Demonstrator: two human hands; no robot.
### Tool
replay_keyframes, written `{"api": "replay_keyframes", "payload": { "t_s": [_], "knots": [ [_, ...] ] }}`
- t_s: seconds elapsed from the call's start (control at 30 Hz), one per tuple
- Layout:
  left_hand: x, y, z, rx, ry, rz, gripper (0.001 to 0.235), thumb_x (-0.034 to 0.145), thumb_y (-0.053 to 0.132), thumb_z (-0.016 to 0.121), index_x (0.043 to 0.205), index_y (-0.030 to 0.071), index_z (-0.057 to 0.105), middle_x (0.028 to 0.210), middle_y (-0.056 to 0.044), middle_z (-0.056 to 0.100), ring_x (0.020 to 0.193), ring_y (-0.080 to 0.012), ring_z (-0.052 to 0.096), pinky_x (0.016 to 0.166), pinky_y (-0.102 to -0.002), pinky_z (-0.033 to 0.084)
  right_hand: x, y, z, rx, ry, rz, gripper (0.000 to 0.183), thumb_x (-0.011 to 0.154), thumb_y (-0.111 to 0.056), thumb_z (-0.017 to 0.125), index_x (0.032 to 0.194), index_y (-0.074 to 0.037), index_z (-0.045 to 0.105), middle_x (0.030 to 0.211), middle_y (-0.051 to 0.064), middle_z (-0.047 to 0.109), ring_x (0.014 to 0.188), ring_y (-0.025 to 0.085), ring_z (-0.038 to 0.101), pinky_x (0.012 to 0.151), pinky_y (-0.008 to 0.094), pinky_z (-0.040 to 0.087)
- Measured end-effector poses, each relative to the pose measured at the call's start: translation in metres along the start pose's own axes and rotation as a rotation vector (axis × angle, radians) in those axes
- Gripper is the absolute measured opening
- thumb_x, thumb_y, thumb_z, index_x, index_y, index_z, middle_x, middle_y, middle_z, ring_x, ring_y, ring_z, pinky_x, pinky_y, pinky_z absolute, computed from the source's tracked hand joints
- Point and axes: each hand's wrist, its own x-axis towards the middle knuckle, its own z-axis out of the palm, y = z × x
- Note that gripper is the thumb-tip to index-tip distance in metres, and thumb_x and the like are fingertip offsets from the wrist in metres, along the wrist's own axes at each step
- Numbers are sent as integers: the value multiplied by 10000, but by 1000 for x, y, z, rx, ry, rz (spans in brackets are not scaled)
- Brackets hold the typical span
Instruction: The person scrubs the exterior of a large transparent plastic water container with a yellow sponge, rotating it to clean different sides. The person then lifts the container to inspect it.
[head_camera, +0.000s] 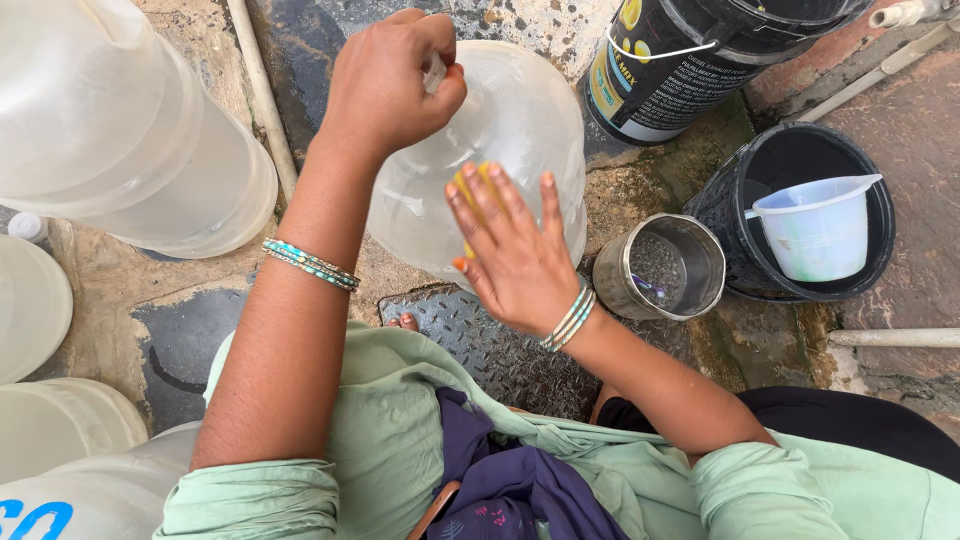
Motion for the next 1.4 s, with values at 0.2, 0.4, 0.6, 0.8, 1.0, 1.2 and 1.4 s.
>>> {"api": "replay_keyframes", "payload": {
  "t_s": [0.2, 0.4, 0.6, 0.8, 1.0, 1.2, 1.4],
  "knots": [
    [-6, -7, -8, -71, -55, 36, 115, 822, 201, 737, 857, 109, 678, 822, -86, 624, 732, -318, 638, 636, -445, 495, 38, 107, 25, 330, 18, 378, 573, 1087, -352, 258, 1625, -155, 274, 1704, 63, 276, 1583, 249, 249, 1255, 622, -21],
    [-3, -4, 3, 20, 29, -65, 88, 775, 194, 742, 821, 132, 698, 802, -74, 639, 696, -315, 637, 585, -441, 484, 34, 132, 59, 913, 200, 497, 607, 1121, -416, 183, 1634, -94, 222, 1715, 123, 236, 1598, 287, 210, 1315, 542, 104],
    [-5, -29, 3, 60, 61, -40, 99, 791, 161, 716, 879, 123, 692, 885, -71, 664, 786, -323, 656, 659, -441, 502, -30, -1, 70, 502, 352, 501, 688, 1122, -519, 151, 1643, -71, 121, 1726, 135, 178, 1627, 313, 143, 1295, 567, -56],
    [-7, -29, 0, -16, -39, -5, 113, 822, 193, 738, 866, 106, 681, 868, -96, 652, 775, -330, 647, 685, -450, 503, 10, 49, 53, 675, 378, 479, 765, 1087, -543, 107, 1659, -35, 112, 1744, 184, 131, 1629, 364, 78, 1266, 596, -78],
    [-11, -37, 9, 83, 101, -96, 104, 781, 158, 728, 854, 103, 679, 887, -108, 671, 771, -338, 654, 651, -464, 495, -10, 10, 47, 602, 357, 436, 885, 1061, -681, 137, 1641, -12, 122, 1737, 177, 155, 1639, 337, 132, 1337, 555, 31],
    [-12, -40, 6, 77, 86, -60, 112, 801, 177, 746, 871, 112, 688, 855, -113, 665, 785, -340, 665, 684, -460, 516, -24, -7, 46, 606, 369, 370, 994, 1023, -755, 101, 1642, 22, 70, 1729, 247, 80, 1633, 381, 48, 1323, 554, 37],
    [-13, -19, 0, -5, 15, -24, 142, 801, 173, 756, 860, 84, 664, 912, -132, 674, 768, -362, 657, 668, -470, 508, 11, 32, 28, 596, 350, 324, 1007, 1014, -786, 65, 1658, -13, 110, 1746, 230, 55, 1647, 384, 12, 1346, 552, 19]
  ]
}}
